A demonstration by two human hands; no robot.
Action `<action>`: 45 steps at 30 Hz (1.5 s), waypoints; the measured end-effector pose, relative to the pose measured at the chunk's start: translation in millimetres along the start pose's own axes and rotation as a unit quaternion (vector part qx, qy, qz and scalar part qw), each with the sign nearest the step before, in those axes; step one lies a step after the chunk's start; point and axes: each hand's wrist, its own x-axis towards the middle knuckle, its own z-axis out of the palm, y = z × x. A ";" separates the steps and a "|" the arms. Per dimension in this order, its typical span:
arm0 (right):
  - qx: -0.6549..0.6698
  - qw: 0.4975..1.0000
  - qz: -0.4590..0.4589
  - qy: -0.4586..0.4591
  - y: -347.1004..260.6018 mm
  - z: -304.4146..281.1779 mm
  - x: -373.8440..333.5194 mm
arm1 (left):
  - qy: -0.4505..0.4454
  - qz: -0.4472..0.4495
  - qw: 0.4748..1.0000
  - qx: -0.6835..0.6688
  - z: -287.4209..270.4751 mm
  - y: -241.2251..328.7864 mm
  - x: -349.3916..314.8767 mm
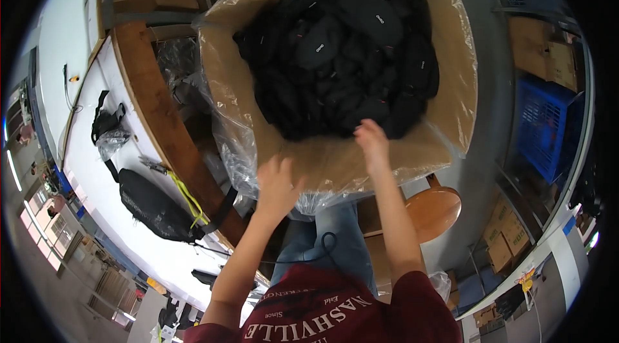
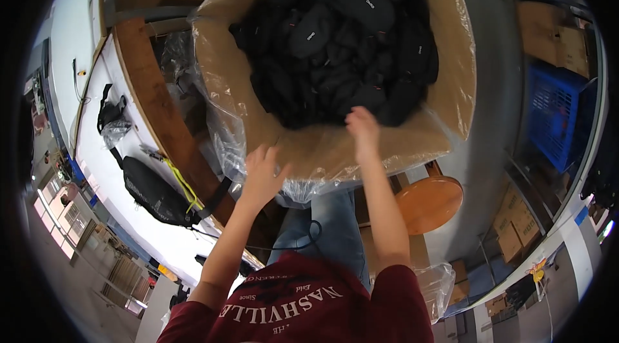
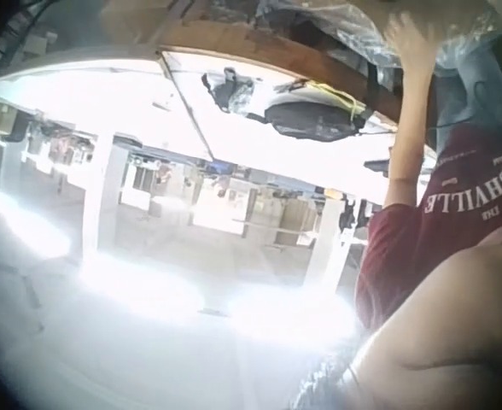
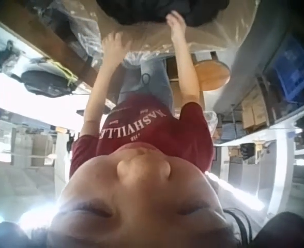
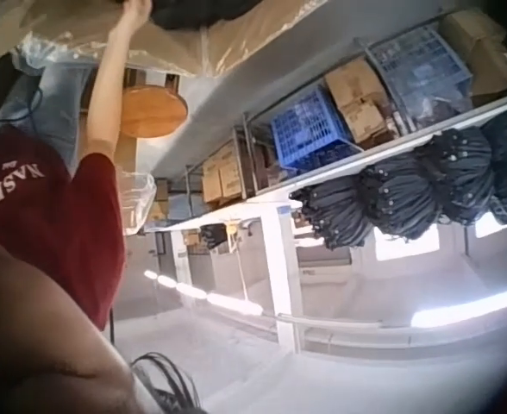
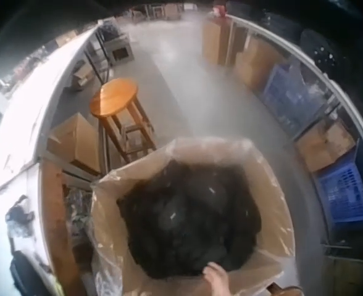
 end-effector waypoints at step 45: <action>0.131 0.972 0.133 -0.142 68.0 -11.5 39.1 | -0.013 -0.074 0.746 -0.661 14.8 -15.5 126.9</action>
